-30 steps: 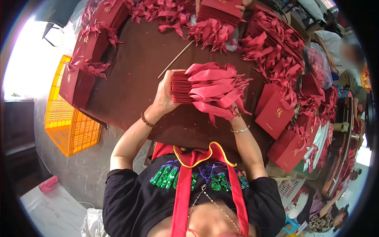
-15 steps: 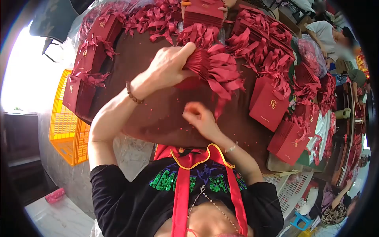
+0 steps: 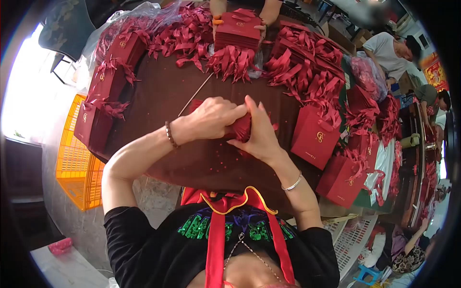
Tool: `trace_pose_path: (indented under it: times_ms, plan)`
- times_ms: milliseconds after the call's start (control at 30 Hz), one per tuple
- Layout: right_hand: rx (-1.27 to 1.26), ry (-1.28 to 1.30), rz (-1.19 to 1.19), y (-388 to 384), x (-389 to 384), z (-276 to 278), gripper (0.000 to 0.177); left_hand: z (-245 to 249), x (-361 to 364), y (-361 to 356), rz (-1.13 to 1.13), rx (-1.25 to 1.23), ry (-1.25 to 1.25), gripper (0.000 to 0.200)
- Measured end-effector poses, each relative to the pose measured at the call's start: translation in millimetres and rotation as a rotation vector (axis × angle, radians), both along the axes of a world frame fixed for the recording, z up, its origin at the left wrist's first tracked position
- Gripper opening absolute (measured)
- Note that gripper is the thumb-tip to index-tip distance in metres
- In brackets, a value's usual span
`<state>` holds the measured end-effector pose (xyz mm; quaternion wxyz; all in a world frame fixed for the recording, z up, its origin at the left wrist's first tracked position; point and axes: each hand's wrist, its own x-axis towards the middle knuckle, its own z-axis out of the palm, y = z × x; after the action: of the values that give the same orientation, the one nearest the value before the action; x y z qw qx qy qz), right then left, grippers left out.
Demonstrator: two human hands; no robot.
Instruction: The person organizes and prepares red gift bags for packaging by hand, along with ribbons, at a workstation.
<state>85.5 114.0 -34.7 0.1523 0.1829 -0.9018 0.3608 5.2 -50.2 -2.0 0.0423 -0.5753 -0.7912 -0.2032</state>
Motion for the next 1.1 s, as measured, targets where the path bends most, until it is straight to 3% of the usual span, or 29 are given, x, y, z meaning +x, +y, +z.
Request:
trace_pose_path:
  times_ms: [67,167,200,233,267,367,433,467,500,567,600,700,733,867,900,967,1033,1100]
  plan:
    - [-0.058,-0.163,-0.031,-5,3,-2,0.083,-8,1,-7,-0.046,0.016,-0.026,0.029]
    - [-0.095,-0.163,0.009,-7,0,2,0.073,-6,-1,-9,-0.072,0.019,-0.041,0.033]
    - [-0.106,-0.218,-0.061,-7,2,6,0.060,-1,0,-6,-0.040,-0.033,-0.115,0.035]
    - [-0.059,-0.186,-0.091,0,0,-8,0.072,3,0,-5,-0.069,-0.034,-0.137,0.042]
    - [-0.057,-0.190,-0.075,6,0,-16,0.073,-4,-3,-4,-0.114,-0.014,-0.200,0.052]
    - [-0.216,-0.198,-0.062,19,8,-41,0.062,5,-1,-23,-0.084,0.000,-0.321,0.064]
    - [-0.262,-0.188,-0.028,29,14,-61,0.061,6,-5,-41,0.040,0.033,-0.078,0.078]
    - [-0.327,-0.165,-0.041,32,17,-67,0.061,-3,-9,-51,0.057,0.051,-0.176,0.097]
    - [-0.393,-0.141,-0.057,36,17,-71,0.061,-16,-8,-58,0.079,0.053,-0.176,0.097]
    - [-0.375,-0.110,-0.014,43,12,-78,0.062,-48,-4,-69,0.078,0.263,-0.789,0.108]
    - [-0.358,-0.077,0.004,43,12,-82,0.062,-72,-3,-67,0.029,0.373,-0.863,0.117]
    - [-0.381,-0.085,-0.054,39,11,-81,0.063,-97,8,-49,0.133,0.488,-0.908,0.119]
    - [-0.336,-0.082,-0.047,40,13,-76,0.063,-97,9,-40,0.137,0.493,-0.788,0.118]
    - [-0.416,-0.177,-0.138,40,18,-67,0.062,-106,7,-17,0.175,0.611,-0.928,0.083]
    - [-0.401,-0.180,-0.099,42,19,-64,0.061,-103,9,-14,0.121,0.595,-0.941,0.083]
    - [-0.495,-0.209,-0.041,41,19,-61,0.060,-91,11,-13,0.203,0.673,-0.635,0.076]
    - [-0.644,-0.256,-0.040,33,23,-50,0.059,-68,24,-16,0.328,0.619,-0.682,0.073]
    - [-0.695,-0.286,-0.037,28,25,-37,0.060,-56,25,-19,0.333,0.606,-0.899,0.068]
